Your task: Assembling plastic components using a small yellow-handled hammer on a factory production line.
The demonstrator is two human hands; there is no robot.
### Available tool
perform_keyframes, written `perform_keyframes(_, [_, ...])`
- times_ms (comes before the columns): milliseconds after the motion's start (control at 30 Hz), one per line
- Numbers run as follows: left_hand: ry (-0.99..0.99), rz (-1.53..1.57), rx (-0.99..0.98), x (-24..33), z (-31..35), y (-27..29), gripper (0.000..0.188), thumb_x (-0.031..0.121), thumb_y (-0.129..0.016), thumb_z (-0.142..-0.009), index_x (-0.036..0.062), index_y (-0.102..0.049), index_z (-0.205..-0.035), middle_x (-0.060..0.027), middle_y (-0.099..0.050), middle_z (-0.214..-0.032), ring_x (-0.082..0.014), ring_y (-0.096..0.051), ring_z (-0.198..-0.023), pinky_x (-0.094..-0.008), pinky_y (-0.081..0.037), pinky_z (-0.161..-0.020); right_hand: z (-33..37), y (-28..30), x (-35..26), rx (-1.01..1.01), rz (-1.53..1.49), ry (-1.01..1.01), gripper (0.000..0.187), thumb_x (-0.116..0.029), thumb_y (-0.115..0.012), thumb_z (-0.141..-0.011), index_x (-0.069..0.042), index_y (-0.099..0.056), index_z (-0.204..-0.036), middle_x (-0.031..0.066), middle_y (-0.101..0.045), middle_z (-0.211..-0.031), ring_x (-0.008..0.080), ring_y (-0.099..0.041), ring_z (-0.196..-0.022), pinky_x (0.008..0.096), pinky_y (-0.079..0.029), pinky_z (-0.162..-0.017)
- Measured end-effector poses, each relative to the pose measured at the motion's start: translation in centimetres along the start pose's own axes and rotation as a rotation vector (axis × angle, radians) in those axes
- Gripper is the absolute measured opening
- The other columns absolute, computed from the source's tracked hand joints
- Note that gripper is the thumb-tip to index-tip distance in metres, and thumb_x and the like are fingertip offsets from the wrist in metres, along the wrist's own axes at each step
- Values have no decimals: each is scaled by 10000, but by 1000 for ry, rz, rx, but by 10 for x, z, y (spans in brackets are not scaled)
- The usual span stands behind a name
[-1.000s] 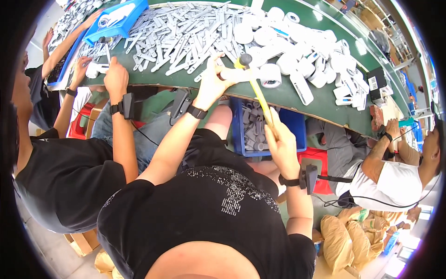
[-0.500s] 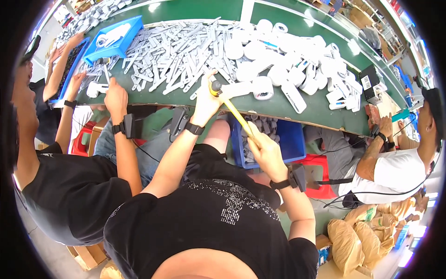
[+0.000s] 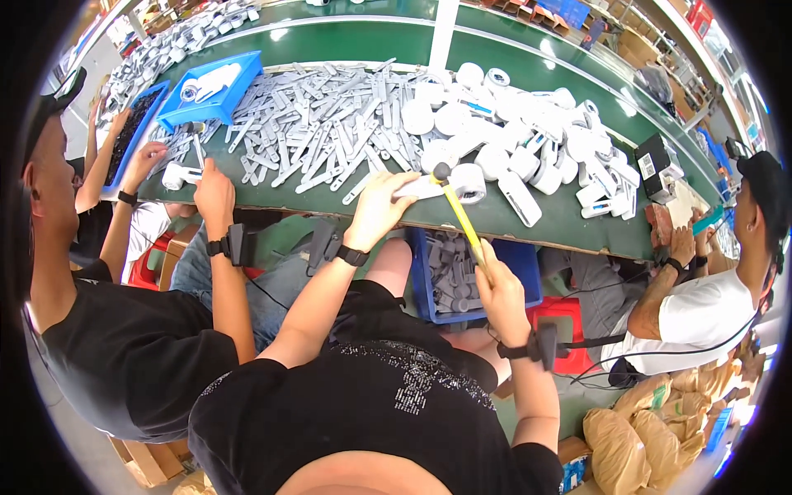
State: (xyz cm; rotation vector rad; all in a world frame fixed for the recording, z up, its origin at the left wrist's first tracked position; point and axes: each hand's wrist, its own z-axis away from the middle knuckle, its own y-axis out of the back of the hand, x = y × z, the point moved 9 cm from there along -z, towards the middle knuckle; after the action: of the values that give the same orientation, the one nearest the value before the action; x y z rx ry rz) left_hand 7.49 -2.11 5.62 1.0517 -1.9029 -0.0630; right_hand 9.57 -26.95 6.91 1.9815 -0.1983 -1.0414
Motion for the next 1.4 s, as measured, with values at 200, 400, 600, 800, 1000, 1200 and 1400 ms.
perform_keyframes(200, [-278, -370, -24, 37, -11, -16, 342, 63, -666, -778, 91, -660, -1119, -103, -580, -890, -291, -541, -848, -388, -450, -767, 3, 18, 5, 166, -238, -29, 498, 7, -604, -878, 1, -479, -1360, 29, -634, -885, 57, -532, -683, 223, -442, -608])
perform_keyframes(400, [-236, -119, -33, 25, 2, 0, 359, 59, -671, -807, 120, -657, -1161, -102, -595, -949, -281, -575, -893, -368, -476, -787, 38, -1, 38, 185, -610, -328, 514, 19, -577, -897, -36, -460, -1394, -25, -514, -655, 26, -417, -449, 183, -317, -398])
perform_keyframes(600, [-37, 17, 49, 11, -59, 62, 346, 16, -549, -799, 64, -633, -1131, -151, -629, -1038, -327, -583, -985, -378, -464, -878, 68, 3, 67, 319, -784, -467, 502, 26, -555, -912, -13, -437, -1398, -3, -539, -719, 37, -449, -488, 184, -368, -411])
perform_keyframes(800, [-9, -503, 146, -89, -227, 78, 206, 158, -612, -835, 18, -659, -978, -206, -678, -911, -369, -645, -886, -456, -504, -820, 78, 4, 95, 291, -678, -499, 494, 21, -541, -921, -7, -430, -1402, -2, -537, -701, 42, -442, -470, 188, -362, -410])
perform_keyframes(1000, [351, -882, 155, -251, -359, 74, 501, 323, -608, -809, 190, -578, -1291, -195, -580, -1248, -397, -429, -1254, -512, -359, -1010, 77, 8, 100, 286, -621, -522, 503, 17, -543, -918, 2, -423, -1406, -7, -519, -671, 48, -432, -460, 196, -342, -415])
perform_keyframes(1200, [-100, -552, 89, -87, -293, -12, 397, 274, -663, -809, 165, -632, -1190, -172, -605, -1179, -368, -548, -1115, -505, -453, -894, 79, 22, 110, 387, -668, -620, 501, 7, -580, -905, -23, -458, -1390, -55, -458, -659, 18, -408, -476, 185, -319, -425])
perform_keyframes(1400, [-371, -74, -316, 85, -138, -119, 289, 188, -612, -872, 100, -636, -1146, -141, -672, -1034, -295, -668, -851, -383, -523, -762, 97, 29, 122, 474, -661, -630, 491, 8, -574, -907, -15, -462, -1384, -48, -475, -645, 21, -405, -458, 188, -329, -421])
